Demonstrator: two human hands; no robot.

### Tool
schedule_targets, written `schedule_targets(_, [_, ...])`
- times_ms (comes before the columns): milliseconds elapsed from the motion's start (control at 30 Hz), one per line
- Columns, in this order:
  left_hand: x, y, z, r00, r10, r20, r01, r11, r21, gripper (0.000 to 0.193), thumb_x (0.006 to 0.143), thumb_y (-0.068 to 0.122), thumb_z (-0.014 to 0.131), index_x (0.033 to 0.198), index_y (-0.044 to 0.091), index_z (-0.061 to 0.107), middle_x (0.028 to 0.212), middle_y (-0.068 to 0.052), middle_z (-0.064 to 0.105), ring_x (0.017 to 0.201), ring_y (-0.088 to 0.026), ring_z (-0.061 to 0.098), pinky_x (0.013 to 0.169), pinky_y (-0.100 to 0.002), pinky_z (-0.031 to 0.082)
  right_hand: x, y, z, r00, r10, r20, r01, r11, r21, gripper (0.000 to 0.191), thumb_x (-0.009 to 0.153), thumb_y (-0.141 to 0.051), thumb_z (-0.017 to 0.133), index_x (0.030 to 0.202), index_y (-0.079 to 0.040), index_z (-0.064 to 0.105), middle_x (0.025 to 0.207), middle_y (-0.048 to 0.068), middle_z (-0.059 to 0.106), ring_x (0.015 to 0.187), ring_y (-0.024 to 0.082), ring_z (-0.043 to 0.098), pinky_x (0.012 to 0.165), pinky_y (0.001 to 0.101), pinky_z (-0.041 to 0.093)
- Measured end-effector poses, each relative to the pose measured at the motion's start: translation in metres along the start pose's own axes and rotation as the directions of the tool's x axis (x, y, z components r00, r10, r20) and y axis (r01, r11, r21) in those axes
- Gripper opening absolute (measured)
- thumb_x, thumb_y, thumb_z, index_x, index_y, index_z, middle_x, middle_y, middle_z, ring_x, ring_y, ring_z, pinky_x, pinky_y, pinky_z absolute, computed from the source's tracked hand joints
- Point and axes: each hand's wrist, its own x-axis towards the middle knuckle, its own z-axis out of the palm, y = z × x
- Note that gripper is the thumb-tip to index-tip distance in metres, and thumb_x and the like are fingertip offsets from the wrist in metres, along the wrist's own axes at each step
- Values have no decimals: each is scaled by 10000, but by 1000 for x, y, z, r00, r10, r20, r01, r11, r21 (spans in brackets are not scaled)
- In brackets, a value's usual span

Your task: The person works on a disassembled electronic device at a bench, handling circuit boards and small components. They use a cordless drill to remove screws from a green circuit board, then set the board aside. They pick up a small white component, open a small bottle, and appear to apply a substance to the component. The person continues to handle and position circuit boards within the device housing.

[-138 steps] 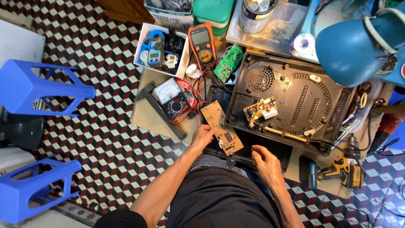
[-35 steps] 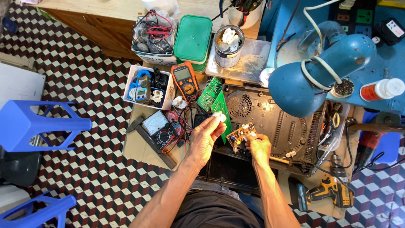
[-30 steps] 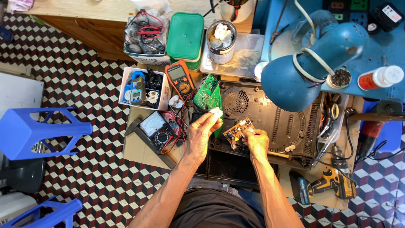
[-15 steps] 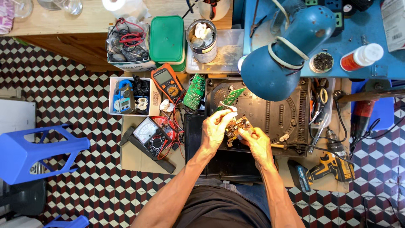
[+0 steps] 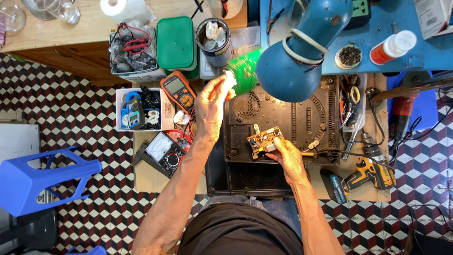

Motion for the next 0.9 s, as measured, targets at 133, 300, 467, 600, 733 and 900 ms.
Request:
schedule_targets(133, [-24,-15,0,996,-13,89,6,997,80,247,948,178,746,1130,11,739,1044,-28,745,852,-93,686,785,-249,571,0,1,-1,1000,8,8,-8,1000,29,390,1003,-348,611,1183,-7,667,1088,120,740,987,209,723,872,381,605])
schedule_targets(300, [-60,-73,3,979,-201,13,196,966,168,267,950,204,718,1157,39,749,978,-67,767,837,-118,719,791,-254,594,-6,-4,3,1000,-31,0,31,999,-24,378,1003,-309,616,1192,14,667,1101,113,740,1000,195,715,891,374,605])
schedule_targets(467, [-95,-126,-24,928,-317,-194,318,948,-24,301,977,215,675,1192,4,689,1034,-84,735,873,-152,728,780,-273,598,-35,-7,22,960,-274,63,279,900,-335,397,940,-135,715,1308,0,657,1258,112,702,1124,188,667,992,325,521])
schedule_targets(600, [-130,-138,-68,849,-452,-274,421,892,-167,330,993,218,666,1221,-19,639,1057,-91,702,897,-172,714,792,-295,598,-72,1,30,839,-458,295,536,597,-598,488,854,-56,768,1326,-48,642,1396,136,633,1225,268,650,1017,352,511])
schedule_targets(733, [-155,-135,-100,825,-510,-244,434,848,-305,348,978,247,642,1231,12,594,1056,-89,694,932,-178,713,827,-318,599,-89,18,28,748,-469,470,649,370,-664,556,828,38,707,1366,-59,601,1398,181,621,1245,332,646,1015,362,525])
schedule_targets(900, [-154,-131,-117,857,-445,-262,395,892,-221,367,993,257,655,1247,-5,619,1084,-98,701,959,-166,699,877,-311,579,-95,41,18,746,-489,452,632,305,-713,601,805,86,722,1364,-41,539,1384,188,616,1239,351,646,990,380,549])
